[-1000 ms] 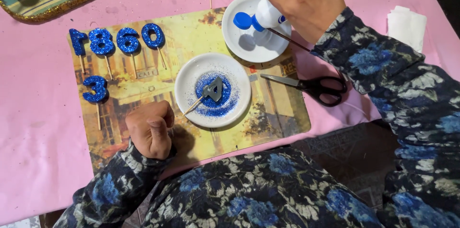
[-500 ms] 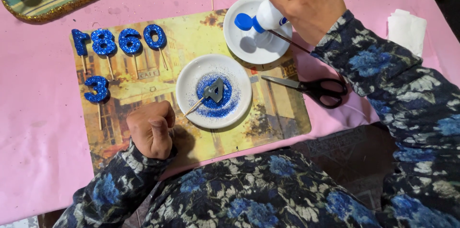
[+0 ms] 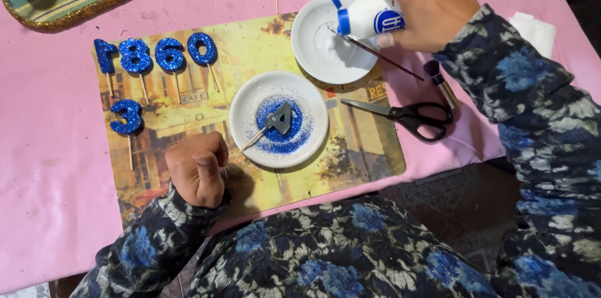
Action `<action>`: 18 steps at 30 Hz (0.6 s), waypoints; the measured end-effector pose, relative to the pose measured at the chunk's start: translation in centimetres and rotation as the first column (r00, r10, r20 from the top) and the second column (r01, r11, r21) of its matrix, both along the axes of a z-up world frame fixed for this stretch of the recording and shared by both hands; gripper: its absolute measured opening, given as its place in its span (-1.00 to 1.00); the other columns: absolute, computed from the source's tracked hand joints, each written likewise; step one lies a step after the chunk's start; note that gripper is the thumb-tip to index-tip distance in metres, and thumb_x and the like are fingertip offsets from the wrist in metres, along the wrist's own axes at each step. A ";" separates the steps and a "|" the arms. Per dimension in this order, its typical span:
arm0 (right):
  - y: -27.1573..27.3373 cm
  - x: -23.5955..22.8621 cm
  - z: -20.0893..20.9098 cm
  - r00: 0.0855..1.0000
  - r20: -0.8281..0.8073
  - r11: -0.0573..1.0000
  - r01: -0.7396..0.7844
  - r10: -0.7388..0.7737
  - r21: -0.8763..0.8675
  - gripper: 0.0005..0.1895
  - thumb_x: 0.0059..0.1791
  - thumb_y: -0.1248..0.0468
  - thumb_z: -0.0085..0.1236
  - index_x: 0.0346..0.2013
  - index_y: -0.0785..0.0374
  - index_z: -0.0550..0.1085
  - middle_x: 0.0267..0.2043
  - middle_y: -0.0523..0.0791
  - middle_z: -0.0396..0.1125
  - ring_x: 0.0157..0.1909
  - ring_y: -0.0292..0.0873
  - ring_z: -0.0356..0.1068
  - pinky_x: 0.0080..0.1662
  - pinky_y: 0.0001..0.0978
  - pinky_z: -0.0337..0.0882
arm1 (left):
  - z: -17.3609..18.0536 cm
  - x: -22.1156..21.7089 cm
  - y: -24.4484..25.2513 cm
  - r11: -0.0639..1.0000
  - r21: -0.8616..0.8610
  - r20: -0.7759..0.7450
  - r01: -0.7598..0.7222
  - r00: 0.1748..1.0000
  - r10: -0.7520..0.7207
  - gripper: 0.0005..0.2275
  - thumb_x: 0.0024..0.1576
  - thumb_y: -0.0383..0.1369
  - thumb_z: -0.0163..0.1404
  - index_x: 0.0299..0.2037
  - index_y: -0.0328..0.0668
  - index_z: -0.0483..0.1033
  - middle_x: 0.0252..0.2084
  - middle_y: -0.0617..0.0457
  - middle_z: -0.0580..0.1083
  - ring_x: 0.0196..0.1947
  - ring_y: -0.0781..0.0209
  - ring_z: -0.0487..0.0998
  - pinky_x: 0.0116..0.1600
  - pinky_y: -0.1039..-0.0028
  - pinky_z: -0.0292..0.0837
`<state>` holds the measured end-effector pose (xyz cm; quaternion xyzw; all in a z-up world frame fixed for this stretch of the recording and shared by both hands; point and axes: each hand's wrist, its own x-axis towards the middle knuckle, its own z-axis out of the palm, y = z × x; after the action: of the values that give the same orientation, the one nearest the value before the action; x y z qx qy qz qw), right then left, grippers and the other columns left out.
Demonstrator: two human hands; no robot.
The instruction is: Applying glue and blue glitter to number-shaped cake toppers using a paintbrush.
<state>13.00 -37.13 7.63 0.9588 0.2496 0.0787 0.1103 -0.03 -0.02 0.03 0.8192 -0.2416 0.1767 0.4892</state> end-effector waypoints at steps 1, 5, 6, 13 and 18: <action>0.1 0.0 0.3 0.993 -0.110 0.996 0.059 -0.052 0.064 -0.23 -0.29 -0.10 0.35 0.12 0.09 0.37 -0.11 0.00 0.39 -0.08 0.13 0.35 -0.16 0.04 0.32 | 0.0 0.0 0.0 1.000 -0.004 -0.003 0.005 1.000 -0.005 -0.37 0.27 0.03 -0.67 -0.75 -0.15 0.18 -0.76 0.12 0.17 -0.78 0.22 0.12 -0.59 0.43 -0.07; 0.6 0.0 1.7 0.910 -0.371 0.950 0.262 -0.184 0.171 -0.22 -0.32 -0.03 0.36 0.12 0.14 0.36 -0.22 0.05 0.44 -0.23 0.13 0.42 -0.27 -0.01 0.36 | -0.2 0.0 0.0 1.000 -0.015 -0.006 0.000 1.000 0.000 -0.37 0.27 0.04 -0.66 -0.75 -0.14 0.18 -0.76 0.12 0.18 -0.78 0.23 0.12 -0.60 0.43 -0.08; 0.8 -0.2 2.2 0.910 -0.371 0.950 0.261 -0.184 0.171 -0.22 -0.32 -0.03 0.36 0.12 0.14 0.36 -0.22 0.05 0.44 -0.23 0.13 0.42 -0.27 -0.01 0.36 | -0.2 0.1 0.0 1.000 -0.015 -0.006 -0.001 1.000 0.001 -0.37 0.27 0.04 -0.66 -0.75 -0.14 0.18 -0.76 0.12 0.18 -0.78 0.23 0.12 -0.60 0.43 -0.08; -5.1 1.7 -1.4 0.641 -0.731 0.604 0.494 0.234 0.626 -0.51 -0.11 0.12 0.06 -0.04 0.45 0.40 -0.25 -0.03 0.37 -0.37 -0.16 0.37 -0.40 -0.45 0.38 | -0.1 0.2 0.2 1.000 0.003 0.000 0.017 1.000 -0.017 -0.37 0.27 0.02 -0.66 -0.74 -0.15 0.21 -0.76 0.12 0.16 -0.78 0.22 0.12 -0.59 0.42 -0.09; -2.3 -4.7 0.2 0.522 -0.596 0.216 0.615 0.610 0.759 -0.33 0.02 -0.12 -0.23 -0.02 0.52 0.32 -0.19 0.13 0.35 -0.24 0.02 0.41 -0.24 -0.23 0.51 | -0.8 0.1 0.5 1.000 -0.029 -0.044 0.008 0.999 -0.009 -0.38 0.26 0.05 -0.62 -0.72 -0.15 0.22 -0.75 0.13 0.16 -0.76 0.26 0.11 -0.57 0.45 -0.10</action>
<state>8.31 -39.46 7.81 0.6903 0.1543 -0.2648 -0.6554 0.06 0.49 -0.75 0.8147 -0.2316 0.1599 0.5069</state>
